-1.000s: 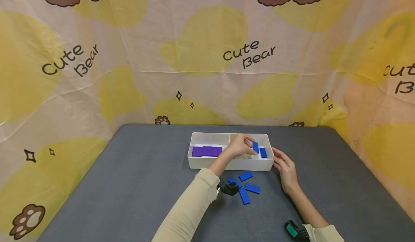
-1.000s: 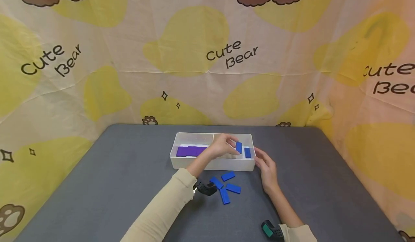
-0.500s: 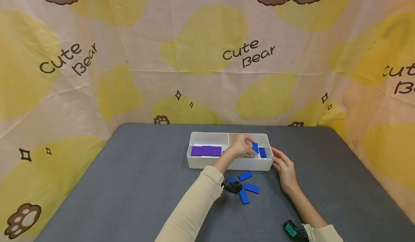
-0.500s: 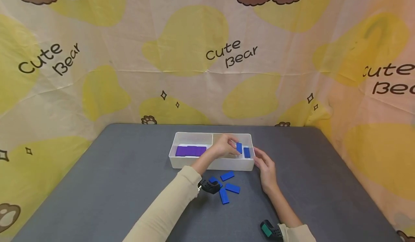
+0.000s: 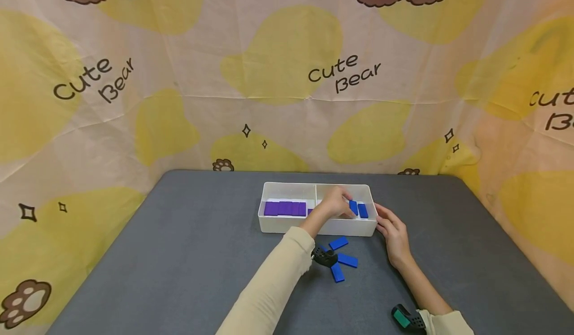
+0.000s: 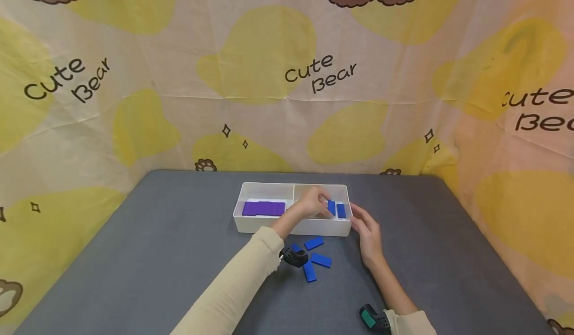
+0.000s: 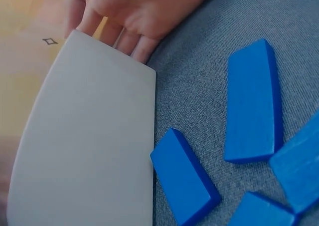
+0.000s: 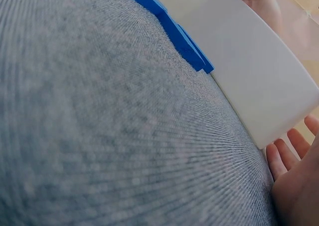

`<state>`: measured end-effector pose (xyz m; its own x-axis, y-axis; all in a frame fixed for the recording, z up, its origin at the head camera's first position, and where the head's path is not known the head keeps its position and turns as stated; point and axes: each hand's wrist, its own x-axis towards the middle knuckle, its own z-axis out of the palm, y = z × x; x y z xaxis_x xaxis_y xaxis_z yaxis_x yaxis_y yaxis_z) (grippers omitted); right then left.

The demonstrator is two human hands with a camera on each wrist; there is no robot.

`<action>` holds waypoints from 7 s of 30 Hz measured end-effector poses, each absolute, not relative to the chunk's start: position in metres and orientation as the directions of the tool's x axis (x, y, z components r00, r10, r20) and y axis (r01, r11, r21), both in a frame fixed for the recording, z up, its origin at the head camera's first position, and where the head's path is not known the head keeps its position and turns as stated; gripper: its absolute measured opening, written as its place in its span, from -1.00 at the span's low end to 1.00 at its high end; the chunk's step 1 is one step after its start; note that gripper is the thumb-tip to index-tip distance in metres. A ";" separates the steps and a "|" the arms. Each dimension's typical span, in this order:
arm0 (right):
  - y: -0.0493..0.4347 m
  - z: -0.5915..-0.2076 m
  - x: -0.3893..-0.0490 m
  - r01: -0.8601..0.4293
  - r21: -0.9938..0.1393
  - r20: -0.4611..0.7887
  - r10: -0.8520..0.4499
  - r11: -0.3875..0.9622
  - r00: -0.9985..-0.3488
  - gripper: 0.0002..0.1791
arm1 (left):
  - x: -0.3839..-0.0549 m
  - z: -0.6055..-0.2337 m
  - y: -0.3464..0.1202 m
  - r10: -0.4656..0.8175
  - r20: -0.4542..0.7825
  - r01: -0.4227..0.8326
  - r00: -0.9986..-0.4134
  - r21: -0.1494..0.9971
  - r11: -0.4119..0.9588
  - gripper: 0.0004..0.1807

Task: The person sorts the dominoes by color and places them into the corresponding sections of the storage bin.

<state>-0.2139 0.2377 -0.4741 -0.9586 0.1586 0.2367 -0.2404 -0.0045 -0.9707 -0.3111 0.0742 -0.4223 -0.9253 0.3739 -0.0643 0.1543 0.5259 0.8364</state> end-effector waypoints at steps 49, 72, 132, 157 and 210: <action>0.237 -0.473 -0.217 -0.268 -0.963 0.262 0.161 -0.017 -0.952 -0.51 | -0.319 -0.422 0.076 0.434 -0.071 0.239 -0.898 0.749 0.618 -0.49; 0.238 -0.476 -0.216 -0.241 -0.971 0.238 0.156 -0.003 -0.959 -0.50 | -0.306 -0.394 0.051 0.526 -0.012 0.304 -0.850 0.805 0.509 -0.60; 0.237 -0.478 -0.218 -0.249 -0.968 0.248 0.160 0.015 -0.955 -0.51 | -0.235 -0.446 -0.034 0.682 0.167 0.491 -0.712 0.812 0.315 -0.72; 0.238 -0.477 -0.217 -0.247 -0.969 0.248 0.152 0.027 -0.957 -0.51 | -0.243 -0.441 -0.047 0.790 -0.043 0.480 -0.612 0.773 0.415 -0.66; 0.237 -0.476 -0.217 -0.240 -0.971 0.239 0.159 0.016 -0.958 -0.49 | -0.236 -0.411 -0.048 0.734 -0.005 0.417 -0.679 0.821 0.391 -0.48</action>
